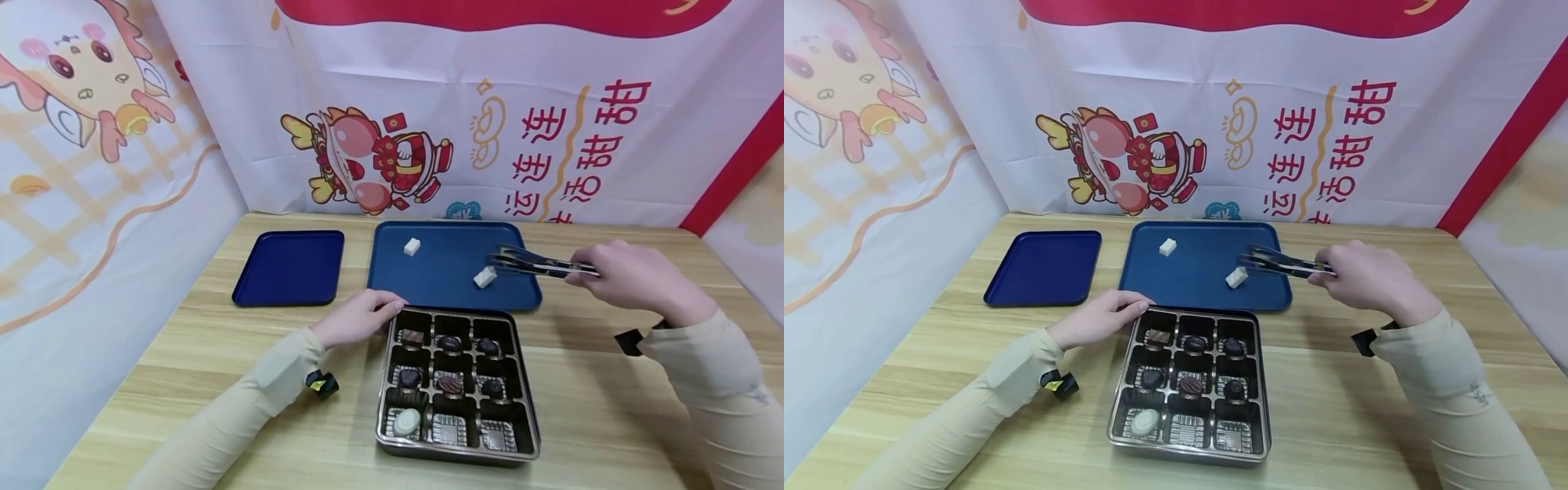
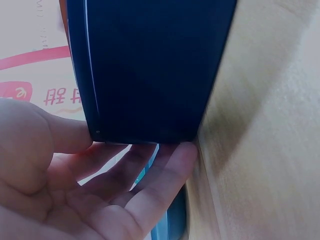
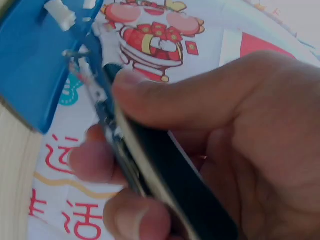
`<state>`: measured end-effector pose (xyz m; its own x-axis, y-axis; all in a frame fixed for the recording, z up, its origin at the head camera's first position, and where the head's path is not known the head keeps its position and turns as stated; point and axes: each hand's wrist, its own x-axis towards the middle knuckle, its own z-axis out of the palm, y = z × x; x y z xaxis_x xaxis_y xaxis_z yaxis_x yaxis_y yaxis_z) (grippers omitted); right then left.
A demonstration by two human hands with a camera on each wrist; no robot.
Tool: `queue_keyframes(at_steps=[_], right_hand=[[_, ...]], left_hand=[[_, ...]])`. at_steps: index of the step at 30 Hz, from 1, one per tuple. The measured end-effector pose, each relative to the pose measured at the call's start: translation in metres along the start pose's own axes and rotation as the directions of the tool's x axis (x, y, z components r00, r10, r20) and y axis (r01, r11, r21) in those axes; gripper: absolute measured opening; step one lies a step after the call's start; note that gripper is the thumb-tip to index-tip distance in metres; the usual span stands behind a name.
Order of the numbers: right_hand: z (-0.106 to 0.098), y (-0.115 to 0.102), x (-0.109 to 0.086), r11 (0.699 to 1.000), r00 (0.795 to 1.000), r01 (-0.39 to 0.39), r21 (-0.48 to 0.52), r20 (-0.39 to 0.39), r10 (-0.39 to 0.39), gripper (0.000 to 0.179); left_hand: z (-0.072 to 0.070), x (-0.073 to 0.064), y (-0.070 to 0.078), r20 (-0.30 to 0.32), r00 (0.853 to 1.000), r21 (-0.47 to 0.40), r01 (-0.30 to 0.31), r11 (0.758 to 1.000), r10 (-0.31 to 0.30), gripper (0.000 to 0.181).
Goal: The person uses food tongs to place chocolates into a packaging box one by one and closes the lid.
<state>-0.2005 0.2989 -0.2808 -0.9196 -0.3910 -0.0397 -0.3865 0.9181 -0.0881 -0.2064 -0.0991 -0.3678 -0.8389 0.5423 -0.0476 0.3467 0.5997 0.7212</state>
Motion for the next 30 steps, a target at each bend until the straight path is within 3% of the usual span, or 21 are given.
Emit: queue_keyframes(at_steps=[8, 15, 20, 30], right_hand=[[0.001, 0.001, 0.001, 0.999, 1.0, 0.018, -0.027, 0.006, -0.018, 0.03], [0.012, -0.005, 0.005, 0.995, 0.997, 0.073, -0.062, -0.032, -0.075, 0.02], [0.016, -0.007, 0.008, 0.995, 0.995, 0.068, -0.072, -0.065, -0.073, 0.013], [0.023, -0.013, 0.011, 0.995, 0.995, 0.059, -0.081, -0.076, -0.065, 0.019]], left_hand=[[0.0, -0.001, 0.0, 0.001, 1.0, -0.008, 0.008, 1.0, -0.008, 0.034], [0.0, 0.0, 0.0, 0.003, 1.0, 0.0, 0.01, 1.0, -0.01, 0.035], [-0.001, 0.0, 0.0, 0.009, 1.0, 0.001, 0.016, 1.0, -0.016, 0.035], [0.0, 0.001, -0.001, 0.002, 1.0, 0.006, 0.003, 1.0, -0.003, 0.034]])
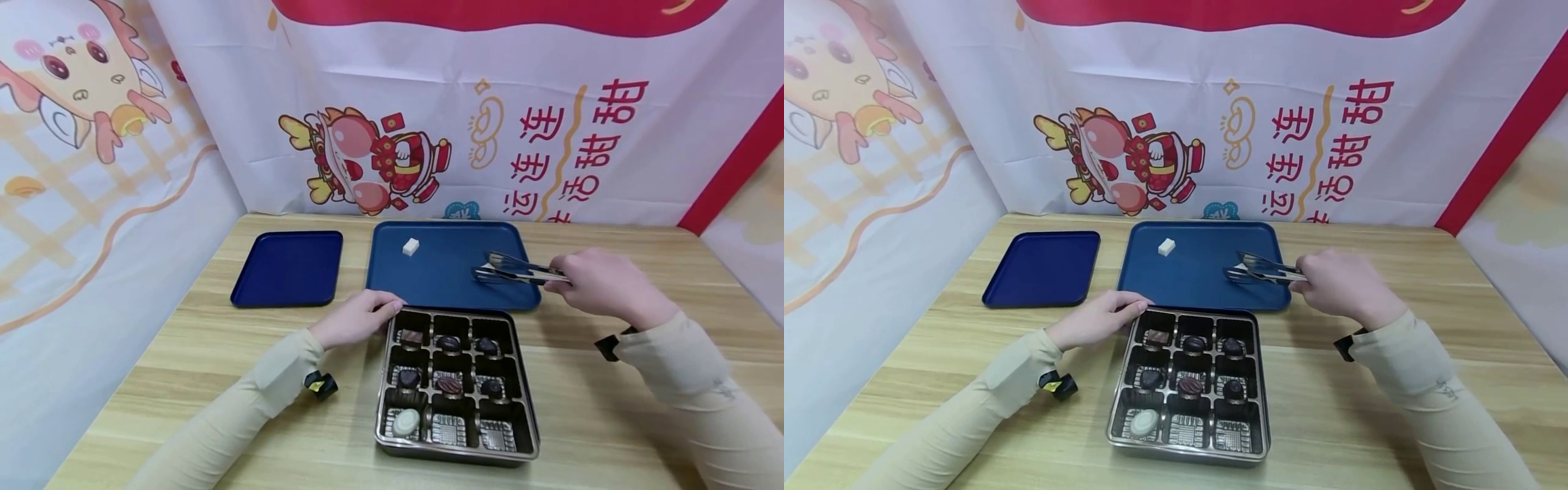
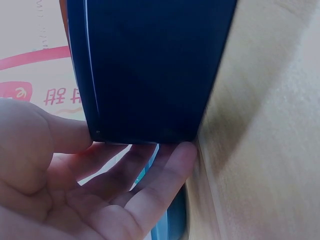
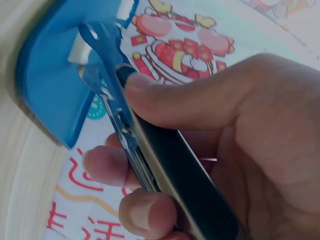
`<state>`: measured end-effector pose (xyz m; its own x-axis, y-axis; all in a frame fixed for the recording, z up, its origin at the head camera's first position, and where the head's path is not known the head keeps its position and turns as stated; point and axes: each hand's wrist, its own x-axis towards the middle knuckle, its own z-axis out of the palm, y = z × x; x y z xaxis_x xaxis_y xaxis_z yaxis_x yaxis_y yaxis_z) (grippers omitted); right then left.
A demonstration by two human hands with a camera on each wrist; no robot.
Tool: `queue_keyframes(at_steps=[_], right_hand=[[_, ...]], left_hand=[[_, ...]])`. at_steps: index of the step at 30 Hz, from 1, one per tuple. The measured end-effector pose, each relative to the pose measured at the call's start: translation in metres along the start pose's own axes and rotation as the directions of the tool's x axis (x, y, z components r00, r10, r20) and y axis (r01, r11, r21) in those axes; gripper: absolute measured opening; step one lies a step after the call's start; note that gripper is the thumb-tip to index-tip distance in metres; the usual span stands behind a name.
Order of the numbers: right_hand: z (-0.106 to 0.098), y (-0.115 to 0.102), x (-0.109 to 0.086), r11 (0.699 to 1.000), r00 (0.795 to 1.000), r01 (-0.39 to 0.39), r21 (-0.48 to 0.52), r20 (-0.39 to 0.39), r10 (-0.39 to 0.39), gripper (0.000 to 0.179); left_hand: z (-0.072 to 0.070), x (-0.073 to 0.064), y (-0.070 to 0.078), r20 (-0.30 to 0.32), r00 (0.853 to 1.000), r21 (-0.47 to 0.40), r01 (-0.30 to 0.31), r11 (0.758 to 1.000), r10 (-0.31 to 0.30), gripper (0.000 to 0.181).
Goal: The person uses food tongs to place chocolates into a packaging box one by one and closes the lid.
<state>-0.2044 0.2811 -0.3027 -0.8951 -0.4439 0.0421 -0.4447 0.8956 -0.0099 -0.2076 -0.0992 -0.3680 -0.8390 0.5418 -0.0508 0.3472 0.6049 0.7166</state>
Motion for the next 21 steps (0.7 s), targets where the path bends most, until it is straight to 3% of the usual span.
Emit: queue_keyframes(at_steps=[4, 14, 21], right_hand=[[0.004, -0.007, 0.001, 1.0, 1.0, 0.005, -0.011, -0.023, -0.005, 0.027], [0.001, -0.01, -0.004, 0.996, 0.993, -0.086, 0.02, 0.079, 0.085, 0.029], [0.007, -0.015, 0.0, 0.998, 0.997, -0.06, 0.004, 0.044, 0.06, 0.029]], left_hand=[[0.0, -0.001, 0.0, 0.0, 1.0, -0.003, -0.01, 1.0, 0.01, 0.034], [0.001, -0.001, 0.0, 0.005, 1.0, 0.0, -0.014, 1.0, 0.014, 0.035], [0.001, 0.0, 0.0, 0.0, 1.0, 0.015, -0.002, 1.0, 0.002, 0.035]])
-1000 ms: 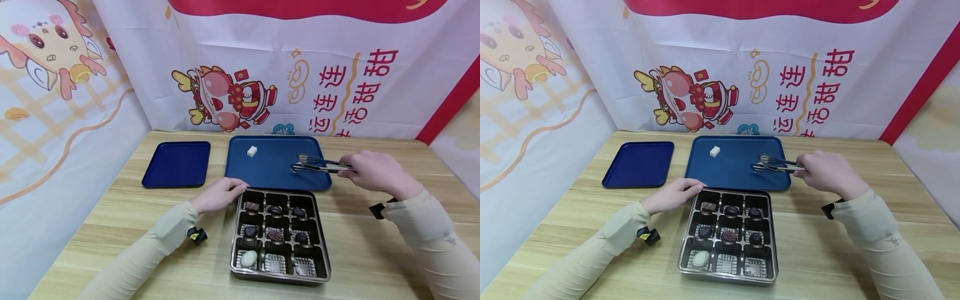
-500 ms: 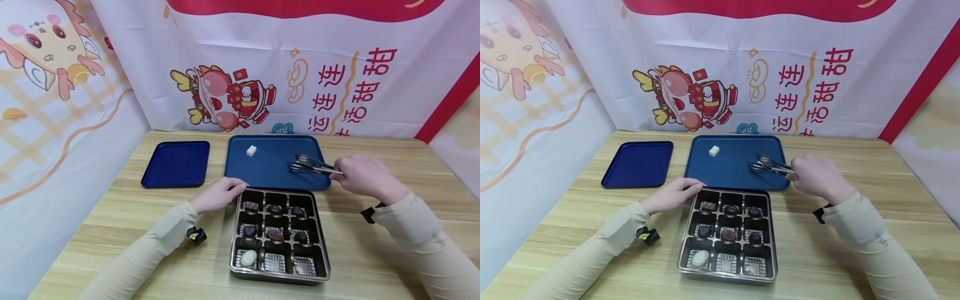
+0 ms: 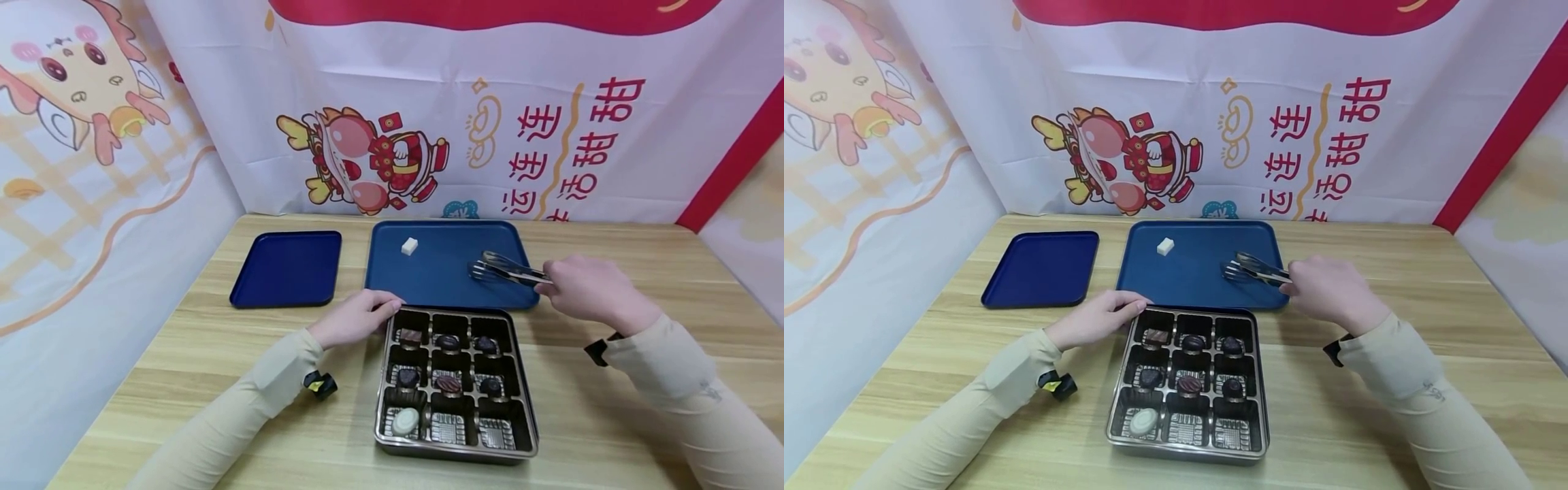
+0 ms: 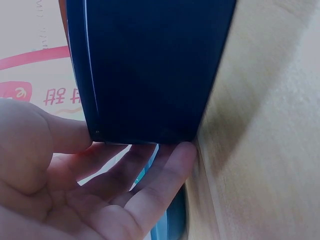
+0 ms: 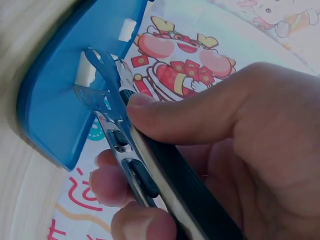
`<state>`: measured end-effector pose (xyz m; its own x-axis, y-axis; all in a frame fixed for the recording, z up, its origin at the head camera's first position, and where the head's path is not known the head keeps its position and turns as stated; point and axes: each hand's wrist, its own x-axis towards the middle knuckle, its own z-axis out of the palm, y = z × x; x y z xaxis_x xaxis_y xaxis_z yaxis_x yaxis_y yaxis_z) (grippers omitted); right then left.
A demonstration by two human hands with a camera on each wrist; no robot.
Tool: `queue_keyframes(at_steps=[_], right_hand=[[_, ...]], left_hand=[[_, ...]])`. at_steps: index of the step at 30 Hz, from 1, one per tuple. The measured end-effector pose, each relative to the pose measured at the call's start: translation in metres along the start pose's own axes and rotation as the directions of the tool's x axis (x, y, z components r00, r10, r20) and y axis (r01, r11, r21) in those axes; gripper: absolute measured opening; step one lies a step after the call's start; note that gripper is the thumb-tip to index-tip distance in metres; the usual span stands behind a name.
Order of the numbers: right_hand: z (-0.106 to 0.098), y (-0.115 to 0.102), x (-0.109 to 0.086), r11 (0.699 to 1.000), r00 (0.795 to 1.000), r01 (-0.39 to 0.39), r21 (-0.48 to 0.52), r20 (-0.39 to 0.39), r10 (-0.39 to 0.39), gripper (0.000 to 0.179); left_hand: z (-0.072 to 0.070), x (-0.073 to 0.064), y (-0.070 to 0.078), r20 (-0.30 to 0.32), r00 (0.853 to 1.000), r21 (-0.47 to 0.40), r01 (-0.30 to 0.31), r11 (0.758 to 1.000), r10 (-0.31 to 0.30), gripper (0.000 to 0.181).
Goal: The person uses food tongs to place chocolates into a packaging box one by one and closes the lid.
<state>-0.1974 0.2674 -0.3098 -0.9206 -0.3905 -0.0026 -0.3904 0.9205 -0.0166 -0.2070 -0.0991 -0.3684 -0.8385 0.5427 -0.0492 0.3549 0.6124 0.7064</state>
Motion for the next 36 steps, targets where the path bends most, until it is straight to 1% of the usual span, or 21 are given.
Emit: queue_keyframes(at_steps=[4, 11, 18, 23, 30, 36], right_hand=[[0.003, -0.003, 0.002, 1.0, 1.0, 0.016, -0.005, -0.025, -0.016, 0.029], [0.01, -0.012, 0.005, 0.999, 0.998, 0.021, 0.044, -0.062, -0.018, 0.03], [0.016, -0.019, 0.008, 0.998, 0.992, 0.057, 0.018, -0.111, -0.054, 0.03], [0.017, -0.02, 0.009, 0.998, 0.993, 0.06, 0.011, -0.103, -0.059, 0.03], [0.012, -0.021, 0.006, 0.999, 0.998, 0.025, 0.02, -0.065, -0.024, 0.029], [0.012, -0.023, 0.004, 1.0, 0.996, 0.025, -0.003, -0.086, -0.025, 0.029]], left_hand=[[0.0, 0.0, -0.001, -0.003, 1.0, -0.001, -0.004, 1.0, 0.004, 0.035], [0.0, 0.0, 0.0, 0.003, 1.0, -0.008, -0.01, 1.0, 0.01, 0.035], [0.0, 0.001, -0.001, 0.0, 1.0, -0.013, 0.002, 1.0, -0.002, 0.035], [0.0, 0.0, -0.002, -0.001, 1.0, -0.017, 0.009, 1.0, -0.009, 0.034], [0.0, 0.0, -0.001, -0.005, 1.0, -0.015, -0.004, 1.0, 0.004, 0.034], [0.0, 0.001, -0.001, -0.002, 1.0, -0.007, 0.008, 1.0, -0.008, 0.035]])
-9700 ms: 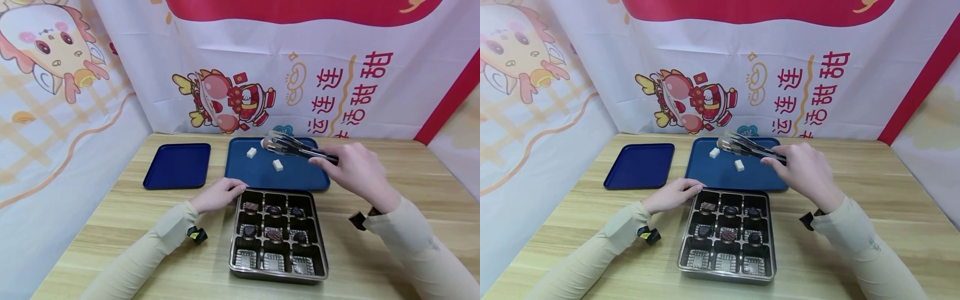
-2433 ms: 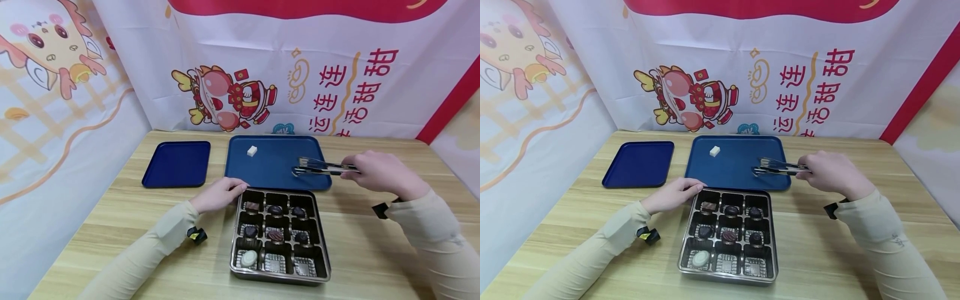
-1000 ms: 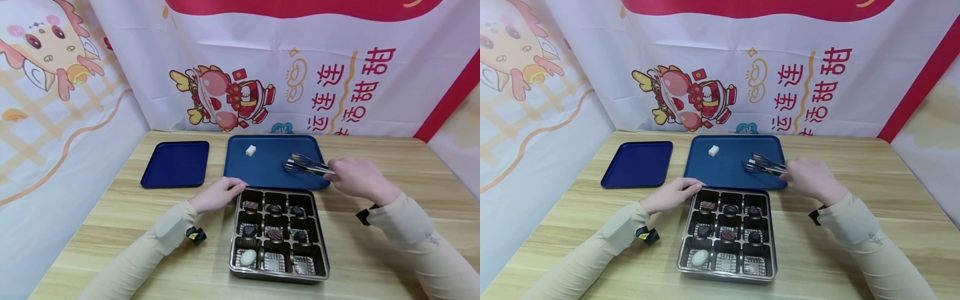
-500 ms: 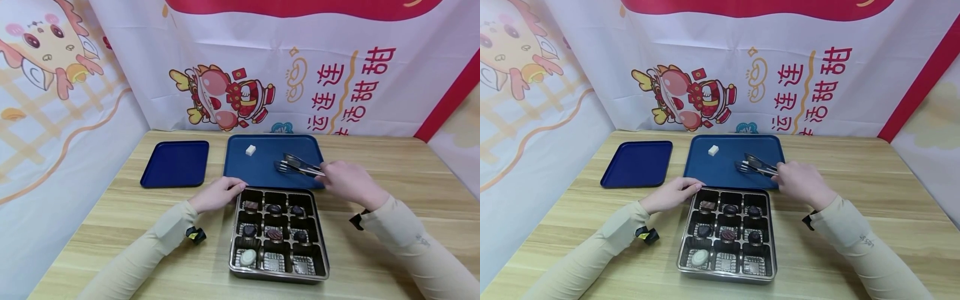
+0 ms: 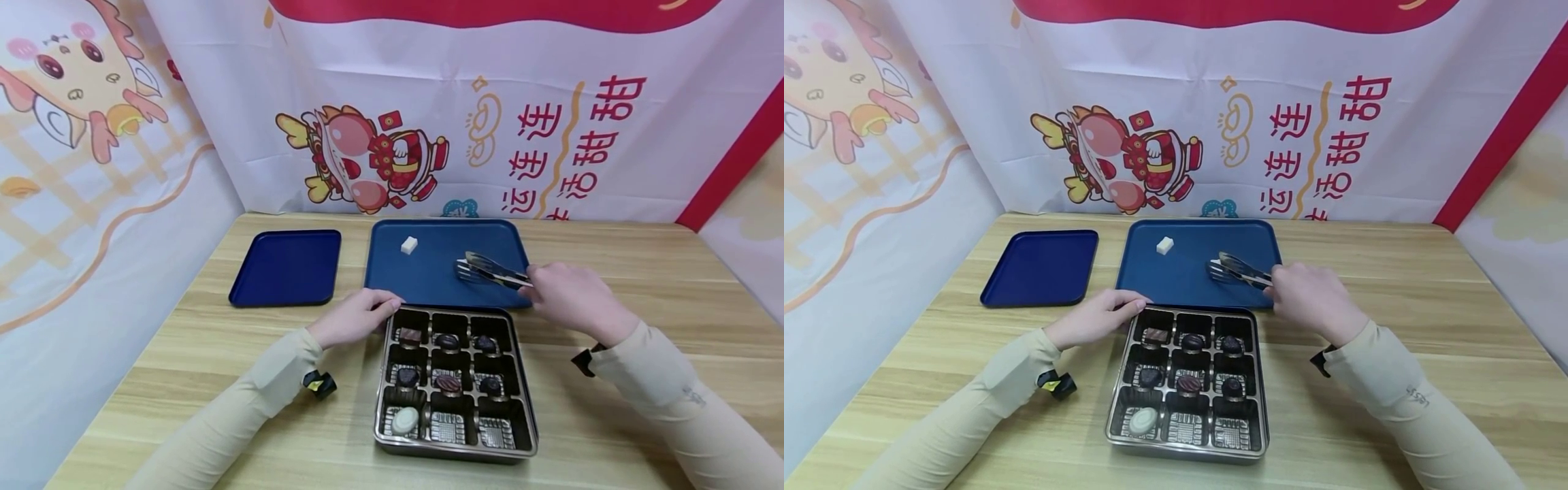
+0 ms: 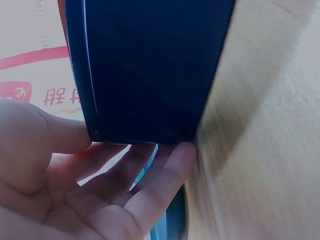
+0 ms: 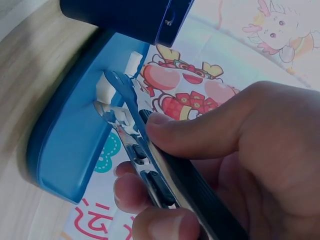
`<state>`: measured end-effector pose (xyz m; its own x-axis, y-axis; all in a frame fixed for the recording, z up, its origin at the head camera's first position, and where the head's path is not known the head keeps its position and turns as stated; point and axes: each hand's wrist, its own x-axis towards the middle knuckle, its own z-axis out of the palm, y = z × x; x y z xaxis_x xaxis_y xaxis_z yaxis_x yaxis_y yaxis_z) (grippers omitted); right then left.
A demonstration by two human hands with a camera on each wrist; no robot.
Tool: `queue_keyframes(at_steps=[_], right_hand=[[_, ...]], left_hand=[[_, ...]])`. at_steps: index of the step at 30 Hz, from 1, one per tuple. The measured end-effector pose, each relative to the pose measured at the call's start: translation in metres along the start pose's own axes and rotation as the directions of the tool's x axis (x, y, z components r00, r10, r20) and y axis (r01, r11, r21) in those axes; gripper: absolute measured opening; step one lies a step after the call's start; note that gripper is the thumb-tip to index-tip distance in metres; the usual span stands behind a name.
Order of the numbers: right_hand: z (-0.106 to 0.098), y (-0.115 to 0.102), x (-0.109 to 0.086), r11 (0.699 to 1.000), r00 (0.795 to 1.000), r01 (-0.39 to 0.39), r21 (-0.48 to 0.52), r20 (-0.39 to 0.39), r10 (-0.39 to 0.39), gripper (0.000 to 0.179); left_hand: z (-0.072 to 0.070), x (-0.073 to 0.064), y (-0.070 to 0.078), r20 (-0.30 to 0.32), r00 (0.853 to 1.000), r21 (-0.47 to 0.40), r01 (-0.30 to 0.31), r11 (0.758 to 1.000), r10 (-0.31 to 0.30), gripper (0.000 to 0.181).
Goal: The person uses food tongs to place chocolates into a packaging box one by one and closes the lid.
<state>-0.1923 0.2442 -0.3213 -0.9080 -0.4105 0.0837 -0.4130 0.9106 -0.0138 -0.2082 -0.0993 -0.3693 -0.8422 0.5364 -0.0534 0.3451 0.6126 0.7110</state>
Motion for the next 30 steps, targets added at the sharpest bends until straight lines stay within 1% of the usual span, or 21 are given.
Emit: queue_keyframes(at_steps=[7, 13, 17, 21, 26, 30], right_hand=[[0.005, -0.002, 0.001, 0.999, 0.998, 0.012, -0.052, -0.067, -0.016, 0.028], [0.009, -0.003, 0.002, 0.996, 0.992, 0.022, -0.085, -0.12, -0.032, 0.029], [0.01, 0.002, 0.002, 0.996, 0.992, 0.035, -0.082, -0.119, -0.044, 0.029], [0.008, 0.009, 0.003, 0.997, 0.994, 0.045, -0.059, -0.101, -0.051, 0.026], [0.005, 0.014, 0.004, 0.999, 0.996, 0.028, -0.046, -0.079, -0.032, 0.02], [0.006, 0.015, 0.008, 0.999, 0.998, 0.029, -0.028, -0.058, -0.031, 0.018]], left_hand=[[0.0, -0.001, 0.0, -0.002, 1.0, 0.0, -0.015, 1.0, 0.015, 0.035], [0.0, -0.002, 0.001, -0.002, 1.0, -0.004, -0.017, 1.0, 0.017, 0.036], [0.0, -0.002, 0.002, 0.001, 1.0, -0.002, -0.019, 1.0, 0.019, 0.036], [0.0, -0.001, 0.002, 0.001, 1.0, 0.005, -0.021, 1.0, 0.021, 0.036], [0.0, -0.001, 0.001, 0.001, 1.0, 0.003, -0.027, 1.0, 0.027, 0.036], [-0.001, -0.002, 0.002, 0.002, 1.0, 0.001, -0.024, 1.0, 0.024, 0.036]])
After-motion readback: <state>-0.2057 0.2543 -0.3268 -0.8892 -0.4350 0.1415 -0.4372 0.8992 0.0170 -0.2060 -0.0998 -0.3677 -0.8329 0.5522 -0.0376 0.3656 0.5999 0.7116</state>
